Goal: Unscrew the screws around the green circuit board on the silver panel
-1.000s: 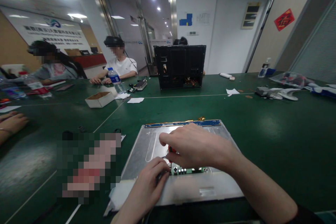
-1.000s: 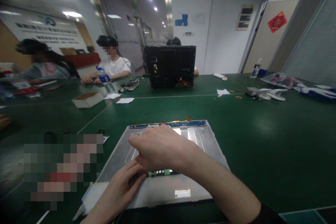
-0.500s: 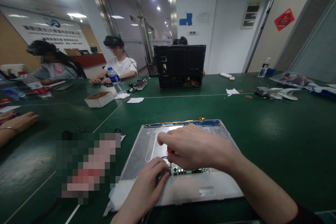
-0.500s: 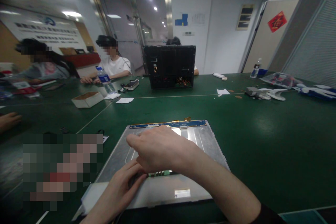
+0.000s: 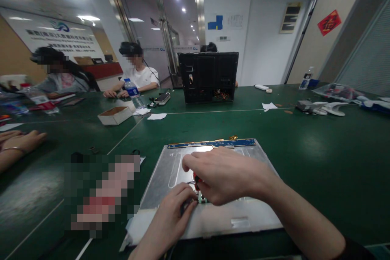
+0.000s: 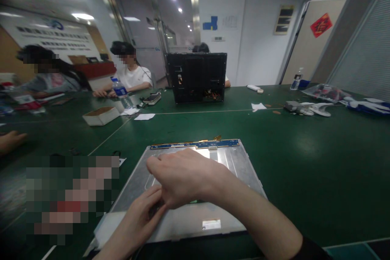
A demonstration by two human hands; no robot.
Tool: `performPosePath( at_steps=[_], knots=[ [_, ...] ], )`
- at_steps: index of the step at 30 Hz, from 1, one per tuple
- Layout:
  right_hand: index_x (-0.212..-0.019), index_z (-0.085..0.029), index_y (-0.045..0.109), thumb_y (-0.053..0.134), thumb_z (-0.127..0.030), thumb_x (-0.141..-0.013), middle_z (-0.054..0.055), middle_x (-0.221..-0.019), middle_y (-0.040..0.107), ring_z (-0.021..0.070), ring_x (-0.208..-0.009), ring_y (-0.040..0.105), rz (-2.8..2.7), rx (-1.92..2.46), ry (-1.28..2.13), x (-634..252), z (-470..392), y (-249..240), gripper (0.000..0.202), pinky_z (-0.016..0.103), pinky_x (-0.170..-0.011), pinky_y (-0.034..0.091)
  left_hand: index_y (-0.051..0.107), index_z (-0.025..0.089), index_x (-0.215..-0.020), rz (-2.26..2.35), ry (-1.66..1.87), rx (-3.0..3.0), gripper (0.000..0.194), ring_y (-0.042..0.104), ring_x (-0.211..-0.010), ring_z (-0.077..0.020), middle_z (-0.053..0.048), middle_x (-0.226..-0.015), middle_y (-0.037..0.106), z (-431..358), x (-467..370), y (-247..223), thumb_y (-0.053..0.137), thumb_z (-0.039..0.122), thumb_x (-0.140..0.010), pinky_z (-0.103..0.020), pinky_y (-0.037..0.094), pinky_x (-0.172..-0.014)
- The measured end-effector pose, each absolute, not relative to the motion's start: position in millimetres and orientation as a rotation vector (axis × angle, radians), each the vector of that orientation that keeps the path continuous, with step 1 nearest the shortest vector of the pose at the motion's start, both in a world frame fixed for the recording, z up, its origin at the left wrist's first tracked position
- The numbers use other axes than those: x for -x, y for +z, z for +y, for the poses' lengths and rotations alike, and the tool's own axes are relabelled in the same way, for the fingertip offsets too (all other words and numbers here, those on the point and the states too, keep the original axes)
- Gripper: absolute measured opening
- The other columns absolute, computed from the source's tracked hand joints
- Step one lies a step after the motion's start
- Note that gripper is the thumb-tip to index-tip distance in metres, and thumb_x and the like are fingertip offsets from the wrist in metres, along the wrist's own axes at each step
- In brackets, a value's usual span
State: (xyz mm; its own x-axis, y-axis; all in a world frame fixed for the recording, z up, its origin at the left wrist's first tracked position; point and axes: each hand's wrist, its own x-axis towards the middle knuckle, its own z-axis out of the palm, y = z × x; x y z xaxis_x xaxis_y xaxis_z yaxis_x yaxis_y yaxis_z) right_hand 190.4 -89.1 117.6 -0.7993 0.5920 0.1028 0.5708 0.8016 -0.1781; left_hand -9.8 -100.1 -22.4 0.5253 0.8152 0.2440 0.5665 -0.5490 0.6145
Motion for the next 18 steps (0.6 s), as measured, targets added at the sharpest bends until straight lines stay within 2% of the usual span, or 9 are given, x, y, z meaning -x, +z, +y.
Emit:
performPosePath(
  at_steps=[5, 11, 14, 18],
  knots=[
    [-0.105, -0.016, 0.052, 0.05, -0.024, -0.087, 0.007, -0.091, 0.069, 0.0169, -0.07, 0.06, -2.812, 0.993, 0.113, -187.9, -87.0, 116.3, 0.02, 0.028, -0.05, 0.027, 0.061, 0.021, -0.083, 1.143, 0.714, -2.299, 0.013, 0.062, -0.084, -0.0223, -0.006, -0.089, 0.065, -102.0, 9.1, -19.2, 0.049, 0.02, -0.088, -0.032, 0.05, -0.074],
    [-0.1, -0.017, 0.055, 0.05, -0.035, -0.091, 0.005, -0.082, 0.068, 0.0161, -0.066, 0.059, -2.816, 1.053, 0.107, -186.5, -86.0, 117.4, 0.021, 0.027, -0.049, 0.024, 0.062, 0.021, -0.08, 1.18, 0.739, -2.301, 0.014, 0.062, -0.077, -0.0208, -0.004, -0.083, 0.065, -102.4, 9.1, -20.9, 0.05, 0.02, -0.087, -0.03, 0.05, -0.07],
    [-0.098, -0.016, 0.054, 0.053, -0.03, -0.086, 0.006, -0.088, 0.067, 0.0151, -0.068, 0.057, -2.834, 0.964, 0.147, -187.9, -87.1, 118.3, 0.017, 0.027, -0.05, 0.026, 0.063, 0.021, -0.083, 1.143, 0.75, -2.303, 0.013, 0.063, -0.083, -0.0221, -0.006, -0.088, 0.065, -101.5, 10.2, -23.7, 0.05, 0.021, -0.087, -0.031, 0.05, -0.073],
    [-0.103, -0.014, 0.051, 0.055, -0.022, -0.082, 0.008, -0.093, 0.066, 0.0151, -0.07, 0.056, -2.835, 0.895, 0.198, -189.7, -88.2, 118.3, 0.023, 0.026, -0.052, 0.032, 0.061, 0.02, -0.085, 1.113, 0.732, -2.305, 0.013, 0.062, -0.086, -0.0225, -0.007, -0.091, 0.064, -101.1, 11.1, -23.9, 0.049, 0.021, -0.088, -0.032, 0.05, -0.075]
  ],
)
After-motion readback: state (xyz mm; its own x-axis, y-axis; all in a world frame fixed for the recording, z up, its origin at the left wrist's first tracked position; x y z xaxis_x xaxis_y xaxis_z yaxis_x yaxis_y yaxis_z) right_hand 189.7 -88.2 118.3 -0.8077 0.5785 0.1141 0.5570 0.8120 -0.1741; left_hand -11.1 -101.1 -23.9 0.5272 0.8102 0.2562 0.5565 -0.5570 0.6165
